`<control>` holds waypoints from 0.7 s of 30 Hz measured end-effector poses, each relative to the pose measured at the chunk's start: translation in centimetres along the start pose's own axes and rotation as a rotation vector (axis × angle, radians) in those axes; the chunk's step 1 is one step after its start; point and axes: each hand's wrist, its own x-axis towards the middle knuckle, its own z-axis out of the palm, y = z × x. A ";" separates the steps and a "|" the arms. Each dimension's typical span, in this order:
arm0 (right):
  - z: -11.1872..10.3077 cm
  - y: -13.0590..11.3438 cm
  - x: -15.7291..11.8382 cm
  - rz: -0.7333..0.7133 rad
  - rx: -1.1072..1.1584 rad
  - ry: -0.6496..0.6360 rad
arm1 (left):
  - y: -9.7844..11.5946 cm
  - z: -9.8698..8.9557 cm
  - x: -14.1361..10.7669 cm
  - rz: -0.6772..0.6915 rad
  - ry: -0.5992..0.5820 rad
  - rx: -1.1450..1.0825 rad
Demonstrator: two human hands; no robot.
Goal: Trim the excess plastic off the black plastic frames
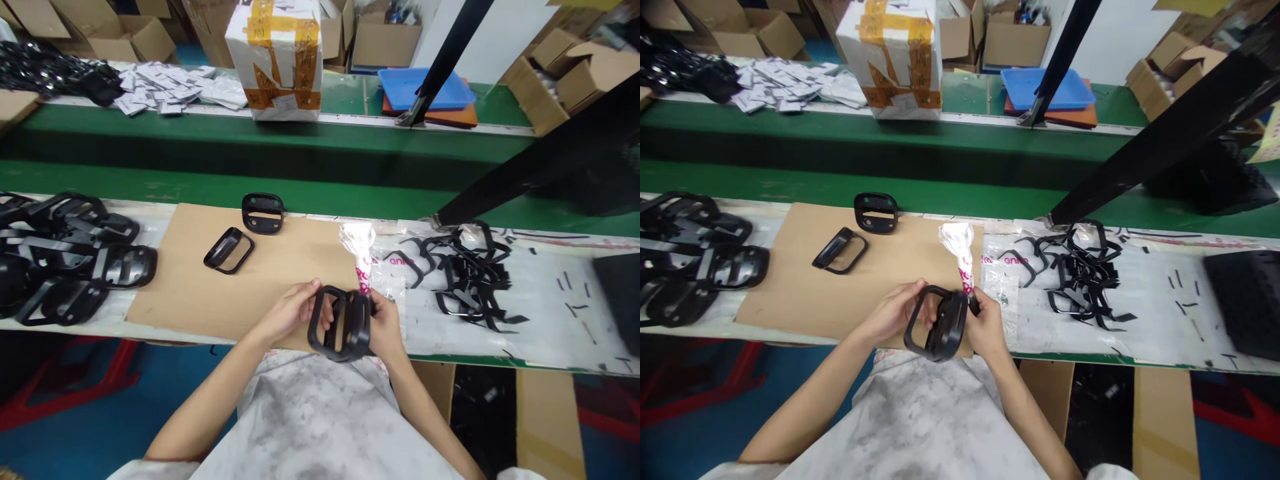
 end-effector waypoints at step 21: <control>-1.5 1.0 0.4 0.230 0.075 0.010 | 1.5 -4.1 4.7 0.429 0.579 1.535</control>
